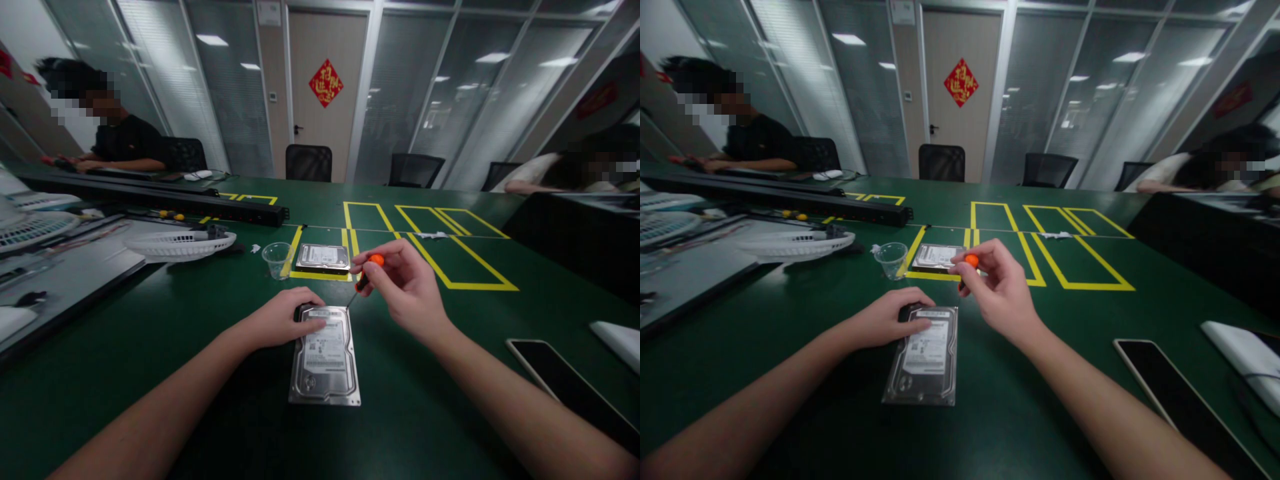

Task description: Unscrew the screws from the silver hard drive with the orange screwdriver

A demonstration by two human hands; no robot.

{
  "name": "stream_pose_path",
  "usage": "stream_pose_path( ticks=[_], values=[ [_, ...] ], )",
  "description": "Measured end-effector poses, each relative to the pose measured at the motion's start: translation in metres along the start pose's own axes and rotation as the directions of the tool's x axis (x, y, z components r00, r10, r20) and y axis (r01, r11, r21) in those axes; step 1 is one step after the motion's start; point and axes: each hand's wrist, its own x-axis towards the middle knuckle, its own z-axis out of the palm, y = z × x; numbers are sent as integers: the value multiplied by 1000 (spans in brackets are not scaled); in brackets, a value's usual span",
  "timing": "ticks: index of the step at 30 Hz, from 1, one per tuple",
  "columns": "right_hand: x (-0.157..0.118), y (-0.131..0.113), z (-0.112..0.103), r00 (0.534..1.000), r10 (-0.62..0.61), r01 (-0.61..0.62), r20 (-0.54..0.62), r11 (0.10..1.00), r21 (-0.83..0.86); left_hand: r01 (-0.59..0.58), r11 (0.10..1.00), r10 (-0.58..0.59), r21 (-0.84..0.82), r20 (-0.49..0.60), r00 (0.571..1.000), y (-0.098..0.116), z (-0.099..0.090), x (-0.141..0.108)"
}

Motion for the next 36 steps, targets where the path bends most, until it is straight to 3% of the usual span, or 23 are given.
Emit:
stream_pose_path(
  ticks=[8, 19, 28, 36],
  values=[
    [0, 6, -5, 998, 16, -19, 66, 999, 46, -12, 1000, 12, -6, 0, 1000, 2, 0, -1],
    [4, 4, -1, 999, -13, 11, -51, 999, -40, 13, 1000, -13, 12, 0, 1000, 1, 0, -1],
    [0, 7, -7, 997, 26, -28, 67, 999, 35, -3, 1000, 3, -6, -5, 1000, -1, 0, 0],
    [3, 3, -2, 1000, -5, 5, -4, 1000, 6, 11, 1000, -11, 3, 2, 1000, -1, 0, -1]
  ],
)
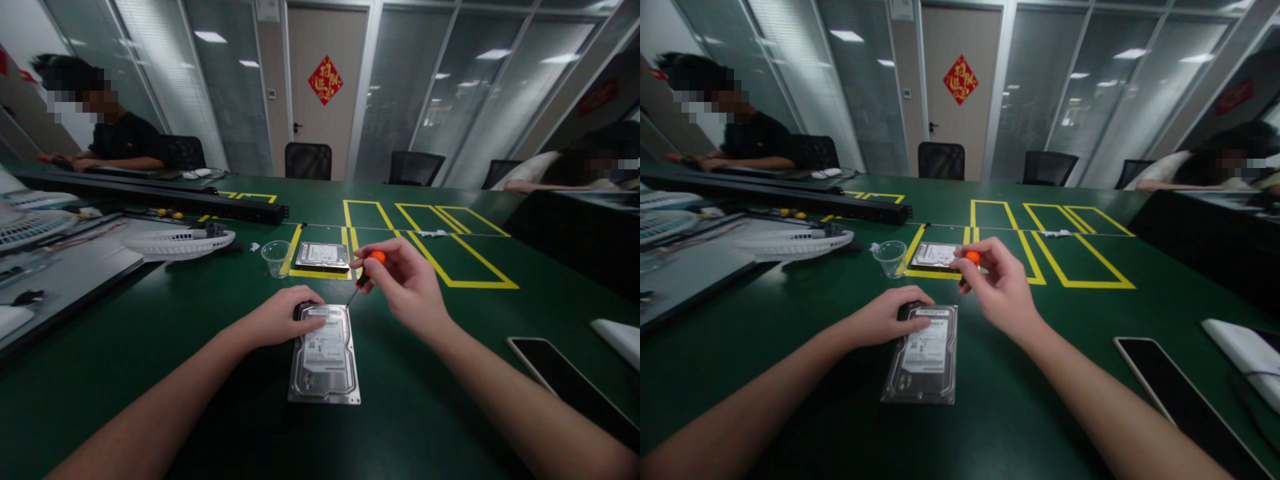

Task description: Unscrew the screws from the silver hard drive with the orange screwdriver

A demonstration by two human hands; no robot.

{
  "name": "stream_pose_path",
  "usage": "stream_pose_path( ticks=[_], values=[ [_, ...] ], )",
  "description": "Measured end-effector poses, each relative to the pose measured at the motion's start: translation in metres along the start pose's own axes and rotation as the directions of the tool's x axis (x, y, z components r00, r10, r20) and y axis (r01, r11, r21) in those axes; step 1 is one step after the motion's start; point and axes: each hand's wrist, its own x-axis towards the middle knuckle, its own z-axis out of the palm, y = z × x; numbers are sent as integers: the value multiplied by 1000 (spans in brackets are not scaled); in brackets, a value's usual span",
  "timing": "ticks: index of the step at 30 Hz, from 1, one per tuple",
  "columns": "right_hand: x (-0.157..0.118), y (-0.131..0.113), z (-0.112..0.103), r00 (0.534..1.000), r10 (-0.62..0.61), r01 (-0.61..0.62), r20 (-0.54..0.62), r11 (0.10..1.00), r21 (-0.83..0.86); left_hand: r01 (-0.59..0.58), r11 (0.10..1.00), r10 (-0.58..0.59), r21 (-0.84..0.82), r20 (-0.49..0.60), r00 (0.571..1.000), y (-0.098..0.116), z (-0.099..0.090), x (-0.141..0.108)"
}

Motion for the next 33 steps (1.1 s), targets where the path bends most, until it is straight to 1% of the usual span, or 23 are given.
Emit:
stream_pose_path(
  ticks=[4, 7, 10, 14, 21, 24, 26, 29, 31, 33],
  values=[
    [-1, 1, 2, 1000, -4, 4, -7, 1000, -8, 2, 1000, -2, 4, 4, 1000, 0, 1, 0],
    [-2, 2, 1, 1000, -15, 15, 22, 1000, -14, -2, 1000, 2, 1, -4, 1000, 1, 1, 1],
    [-3, 4, -2, 999, -9, 8, 53, 1000, 19, -11, 1000, 11, -1, -6, 1000, 1, 1, 1],
    [-3, 4, -4, 998, 0, -3, 68, 999, 35, -7, 1000, 7, -2, -1, 1000, 1, 1, 0],
    [-2, -2, 0, 1000, -11, 11, 13, 1000, 5, 7, 1000, -7, 5, 1, 1000, 1, 1, 0],
    [-3, -2, 1, 1000, -8, 9, 20, 1000, -19, 11, 1000, -11, 7, 2, 1000, 1, 1, 1],
    [-4, 0, 0, 999, -17, 18, 45, 1000, -7, 9, 1000, -9, 6, 1, 1000, 1, 1, 1],
    [-4, 1, -2, 997, -20, 15, 81, 998, 59, -1, 1000, 1, -1, -2, 1000, 1, 0, 1],
    [-4, 2, -3, 997, -6, -1, 83, 997, 75, -3, 1000, 3, -3, 0, 1000, 1, 0, 1],
    [-4, 1, -3, 997, 0, -5, 76, 998, 56, -11, 1000, 11, -2, -1, 1000, 1, 0, 1]
  ],
)
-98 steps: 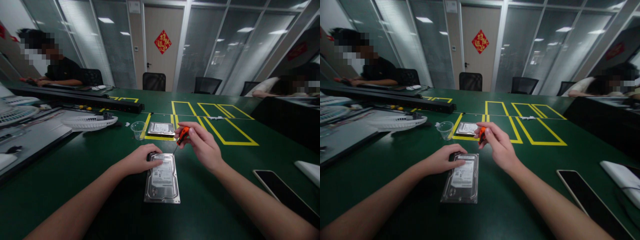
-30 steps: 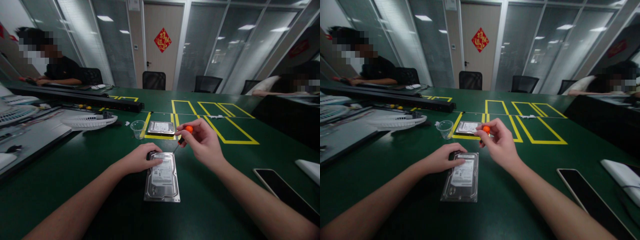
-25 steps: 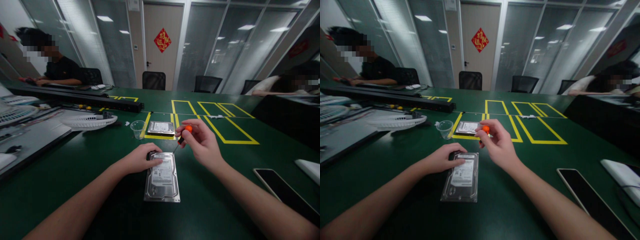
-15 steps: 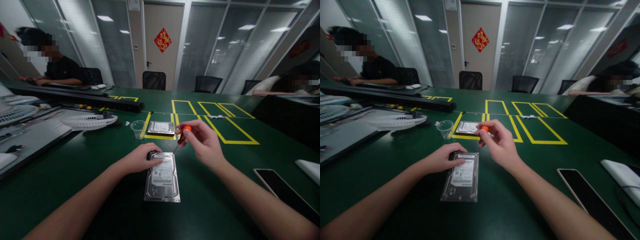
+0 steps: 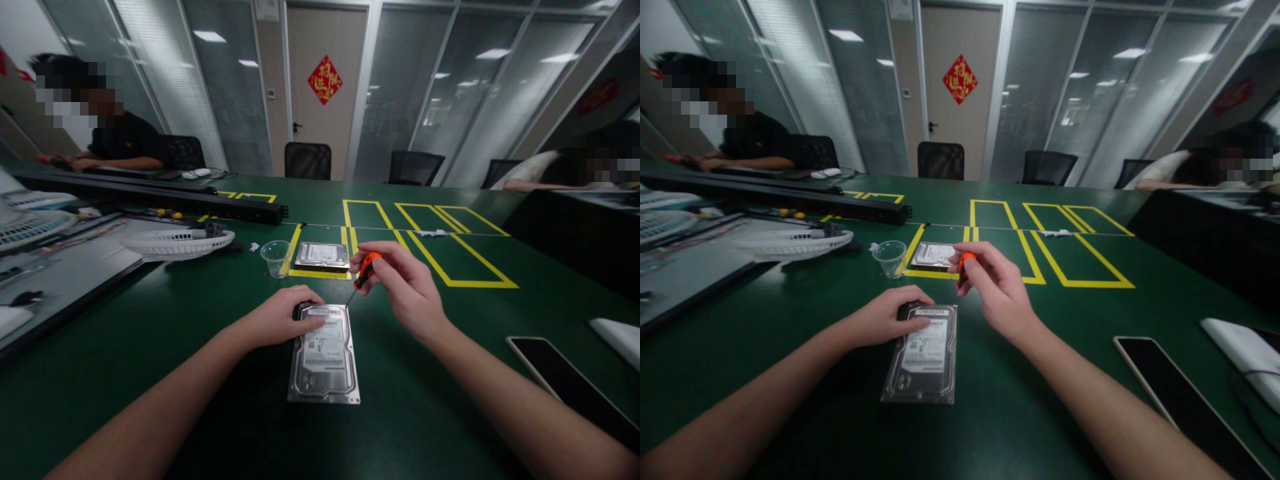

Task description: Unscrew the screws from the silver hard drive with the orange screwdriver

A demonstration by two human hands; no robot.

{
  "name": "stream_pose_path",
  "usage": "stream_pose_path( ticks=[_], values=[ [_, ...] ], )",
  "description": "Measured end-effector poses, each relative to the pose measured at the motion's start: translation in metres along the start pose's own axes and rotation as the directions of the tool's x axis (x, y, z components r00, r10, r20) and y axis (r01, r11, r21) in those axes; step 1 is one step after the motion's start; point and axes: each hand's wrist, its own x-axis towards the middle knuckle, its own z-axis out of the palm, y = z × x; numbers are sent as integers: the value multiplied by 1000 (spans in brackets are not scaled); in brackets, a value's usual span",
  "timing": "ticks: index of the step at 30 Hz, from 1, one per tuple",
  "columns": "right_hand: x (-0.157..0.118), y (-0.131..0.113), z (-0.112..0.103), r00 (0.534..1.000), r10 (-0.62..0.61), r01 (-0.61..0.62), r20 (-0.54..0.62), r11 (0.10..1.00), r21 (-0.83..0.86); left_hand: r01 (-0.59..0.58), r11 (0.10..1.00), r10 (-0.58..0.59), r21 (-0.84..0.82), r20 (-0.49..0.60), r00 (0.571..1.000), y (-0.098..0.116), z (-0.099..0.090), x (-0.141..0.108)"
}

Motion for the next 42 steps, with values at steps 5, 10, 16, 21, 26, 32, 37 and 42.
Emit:
stream_pose_path(
  ticks=[5, 10, 16, 21, 26, 32, 37, 42],
  values=[
    [2, -3, 3, 999, -12, 11, -46, 1000, -28, 0, 1000, 0, 7, -2, 1000, -1, 0, 0],
    [2, -3, 4, 998, 8, -12, -58, 997, -81, 4, 1000, -4, 12, -1, 1000, -1, 0, 0],
    [0, 2, -2, 1000, -7, 7, 0, 1000, -23, 0, 1000, 0, 7, 1, 1000, -1, 0, 0],
    [2, 3, -5, 999, 45, -46, 11, 999, 26, 1, 1000, -1, -10, 0, 1000, 1, -1, 0],
    [3, -1, 0, 1000, 16, -17, -26, 1000, -8, 6, 1000, -6, -18, -1, 1000, 4, -1, 0],
    [3, -2, 4, 999, 10, -11, -50, 1000, -21, -4, 1000, 4, -2, -6, 1000, 0, 0, 0],
    [2, 1, 1, 1000, -8, 7, -25, 1000, -29, -24, 1000, 24, 4, -5, 1000, 0, 0, 0],
    [1, 4, -2, 1000, 15, -15, -11, 1000, -13, -20, 1000, 20, 1, -4, 1000, 2, 0, 0]
  ],
)
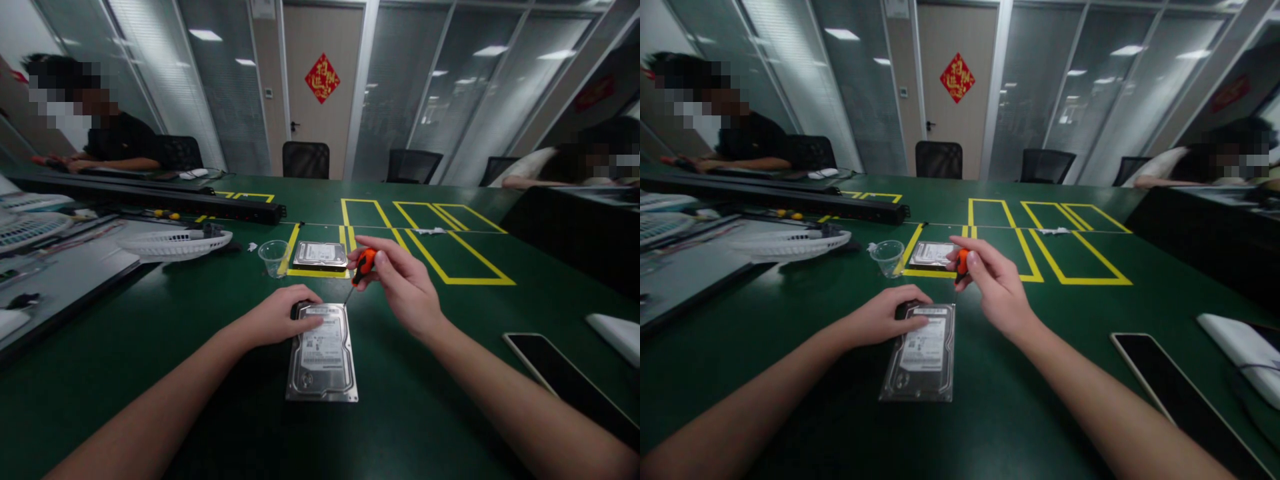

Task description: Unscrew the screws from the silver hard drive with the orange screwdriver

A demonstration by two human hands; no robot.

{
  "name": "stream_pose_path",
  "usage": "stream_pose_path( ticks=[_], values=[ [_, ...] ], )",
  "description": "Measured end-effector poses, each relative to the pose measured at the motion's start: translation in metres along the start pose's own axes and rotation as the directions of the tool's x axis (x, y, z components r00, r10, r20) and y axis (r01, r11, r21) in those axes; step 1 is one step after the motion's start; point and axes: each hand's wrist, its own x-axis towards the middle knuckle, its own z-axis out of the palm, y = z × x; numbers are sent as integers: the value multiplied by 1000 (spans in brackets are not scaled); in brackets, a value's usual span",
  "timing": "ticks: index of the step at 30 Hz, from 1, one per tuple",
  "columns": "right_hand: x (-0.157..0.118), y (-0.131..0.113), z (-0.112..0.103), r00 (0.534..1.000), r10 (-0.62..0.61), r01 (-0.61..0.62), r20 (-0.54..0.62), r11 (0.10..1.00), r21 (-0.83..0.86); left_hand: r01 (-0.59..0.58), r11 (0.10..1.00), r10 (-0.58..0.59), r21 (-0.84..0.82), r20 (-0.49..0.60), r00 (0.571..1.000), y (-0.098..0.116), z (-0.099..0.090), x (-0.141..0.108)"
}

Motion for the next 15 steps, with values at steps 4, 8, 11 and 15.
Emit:
stream_pose_path(
  ticks=[4, 8, 11, 15],
  values=[
    [1, -1, 1, 1000, -13, 13, -13, 1000, -20, 9, 1000, -9, -2, -3, 1000, 0, 0, -1],
    [1, -5, 5, 997, -12, 10, -73, 999, -31, 20, 1000, -20, 4, 4, 1000, -1, -1, 0],
    [2, -6, 6, 995, -3, 0, -96, 1000, -28, 25, 1000, -25, 10, 12, 1000, 0, -1, 0],
    [0, -5, 6, 998, -2, 0, -63, 1000, -24, 27, 1000, -27, 10, 13, 1000, 0, -1, 0]
  ],
)
